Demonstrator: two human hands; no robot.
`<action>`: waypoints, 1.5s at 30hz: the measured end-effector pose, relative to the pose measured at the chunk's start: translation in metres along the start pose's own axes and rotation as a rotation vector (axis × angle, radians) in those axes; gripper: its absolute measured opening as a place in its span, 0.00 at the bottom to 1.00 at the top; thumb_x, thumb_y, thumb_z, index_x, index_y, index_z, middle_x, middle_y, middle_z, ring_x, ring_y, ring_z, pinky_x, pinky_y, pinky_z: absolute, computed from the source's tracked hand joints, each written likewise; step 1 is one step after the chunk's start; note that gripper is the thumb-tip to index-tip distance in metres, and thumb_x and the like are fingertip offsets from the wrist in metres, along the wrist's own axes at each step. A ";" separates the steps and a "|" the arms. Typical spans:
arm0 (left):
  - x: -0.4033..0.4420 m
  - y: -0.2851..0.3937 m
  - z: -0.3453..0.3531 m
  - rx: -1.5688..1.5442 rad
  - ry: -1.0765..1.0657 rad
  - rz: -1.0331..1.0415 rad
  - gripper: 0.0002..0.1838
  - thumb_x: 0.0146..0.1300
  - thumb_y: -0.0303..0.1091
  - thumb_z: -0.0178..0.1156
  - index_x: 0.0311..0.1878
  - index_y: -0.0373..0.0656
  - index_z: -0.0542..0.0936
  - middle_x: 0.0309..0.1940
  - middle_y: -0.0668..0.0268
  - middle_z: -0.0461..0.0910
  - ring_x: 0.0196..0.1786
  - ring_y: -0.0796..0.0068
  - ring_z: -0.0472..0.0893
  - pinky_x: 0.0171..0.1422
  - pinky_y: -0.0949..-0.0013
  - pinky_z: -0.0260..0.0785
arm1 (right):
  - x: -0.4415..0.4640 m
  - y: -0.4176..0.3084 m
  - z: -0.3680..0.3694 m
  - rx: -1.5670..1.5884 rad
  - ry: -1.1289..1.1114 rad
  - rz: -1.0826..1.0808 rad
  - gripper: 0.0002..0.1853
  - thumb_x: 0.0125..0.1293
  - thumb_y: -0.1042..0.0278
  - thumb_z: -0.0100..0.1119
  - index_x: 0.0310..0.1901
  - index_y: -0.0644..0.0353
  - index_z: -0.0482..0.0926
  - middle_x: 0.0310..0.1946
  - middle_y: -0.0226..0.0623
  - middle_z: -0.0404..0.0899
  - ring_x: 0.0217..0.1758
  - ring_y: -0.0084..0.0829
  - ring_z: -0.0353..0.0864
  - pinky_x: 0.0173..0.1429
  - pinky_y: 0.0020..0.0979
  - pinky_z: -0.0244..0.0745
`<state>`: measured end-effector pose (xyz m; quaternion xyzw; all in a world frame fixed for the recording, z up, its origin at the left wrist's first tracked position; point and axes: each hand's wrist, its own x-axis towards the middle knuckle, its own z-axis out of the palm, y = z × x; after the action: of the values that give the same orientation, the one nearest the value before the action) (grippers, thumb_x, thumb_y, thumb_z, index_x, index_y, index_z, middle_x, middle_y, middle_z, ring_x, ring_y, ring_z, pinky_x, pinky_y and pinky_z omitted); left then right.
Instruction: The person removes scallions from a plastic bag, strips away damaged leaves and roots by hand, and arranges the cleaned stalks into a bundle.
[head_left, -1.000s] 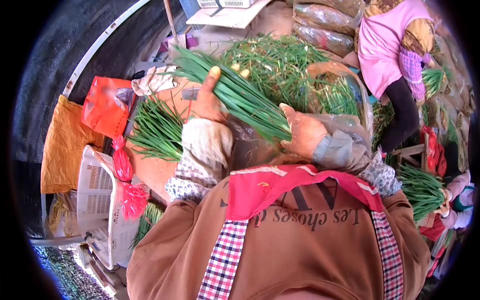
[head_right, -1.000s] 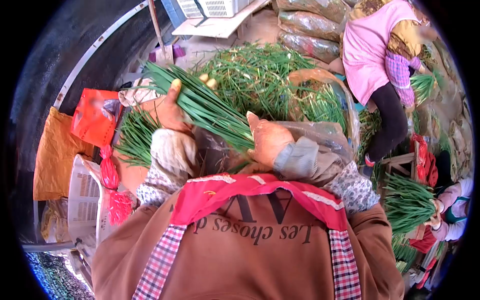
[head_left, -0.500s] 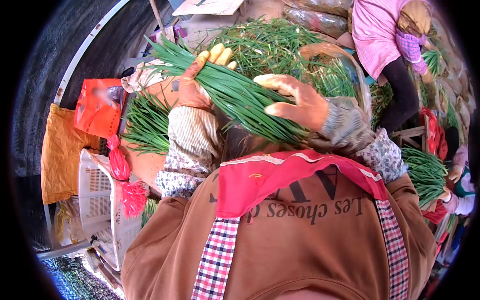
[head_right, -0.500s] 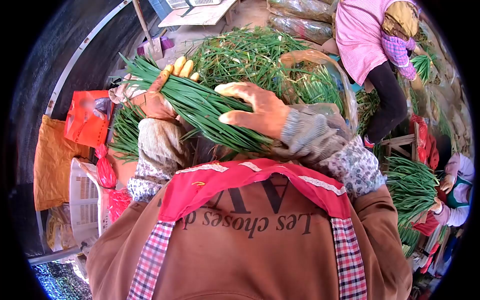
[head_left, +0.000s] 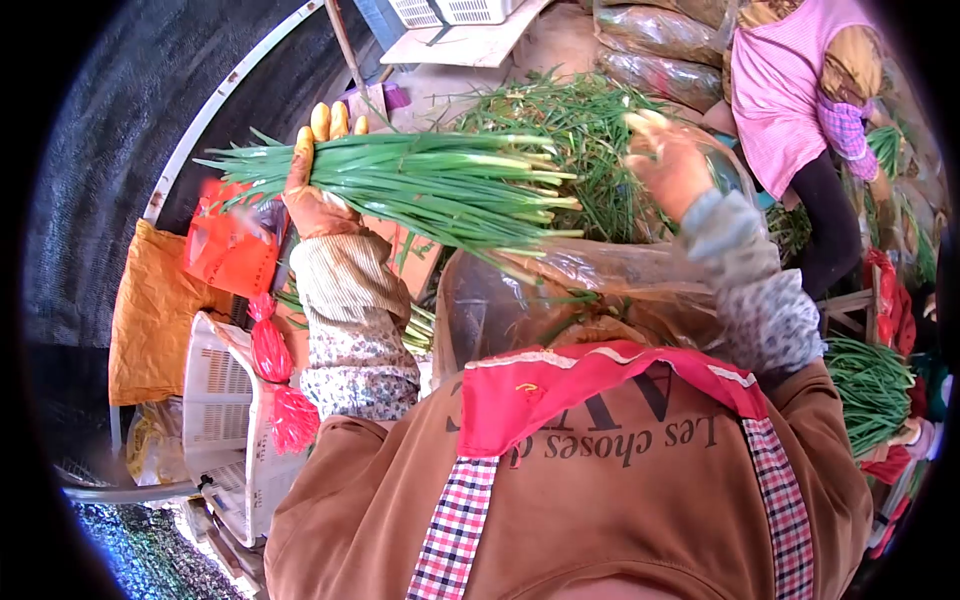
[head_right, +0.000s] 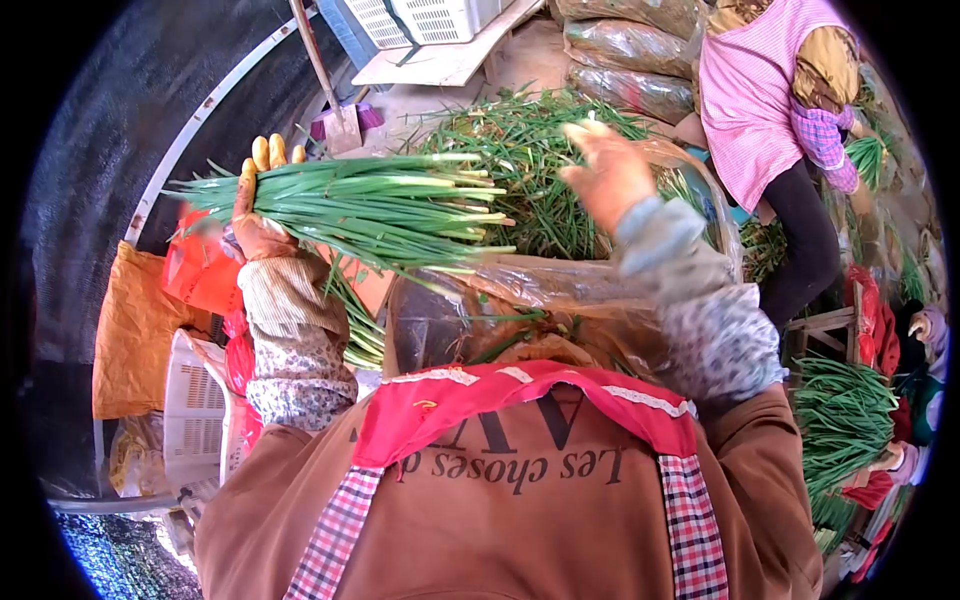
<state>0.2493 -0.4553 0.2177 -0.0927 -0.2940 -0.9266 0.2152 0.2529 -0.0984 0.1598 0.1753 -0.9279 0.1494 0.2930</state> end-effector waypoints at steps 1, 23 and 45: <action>0.000 -0.002 0.006 -0.010 0.023 -0.008 0.12 0.59 0.29 0.47 0.45 0.32 0.68 0.58 0.52 0.65 0.65 0.51 0.58 0.66 0.39 0.50 | 0.011 -0.031 -0.014 0.382 0.065 -0.115 0.19 0.53 0.65 0.58 0.48 0.59 0.73 0.42 0.36 0.76 0.51 0.33 0.72 0.59 0.29 0.65; -0.019 -0.030 0.020 -0.031 0.047 -0.111 0.09 0.59 0.27 0.48 0.43 0.37 0.69 0.31 0.60 0.74 0.44 0.55 0.76 0.58 0.35 0.60 | 0.048 -0.054 -0.030 1.969 -0.607 0.197 0.24 0.58 0.61 0.58 0.51 0.68 0.68 0.40 0.42 0.75 0.39 0.26 0.75 0.42 0.25 0.72; -0.034 -0.052 0.040 -0.143 0.114 -0.160 0.05 0.62 0.29 0.48 0.39 0.38 0.69 0.32 0.61 0.74 0.46 0.58 0.76 0.57 0.36 0.62 | 0.014 -0.101 0.008 0.627 -0.177 0.070 0.08 0.56 0.67 0.54 0.33 0.60 0.78 0.41 0.41 0.77 0.47 0.40 0.73 0.54 0.34 0.67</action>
<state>0.2577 -0.3822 0.2140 -0.0314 -0.2212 -0.9631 0.1498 0.2798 -0.1951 0.1796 0.2372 -0.8640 0.4222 0.1379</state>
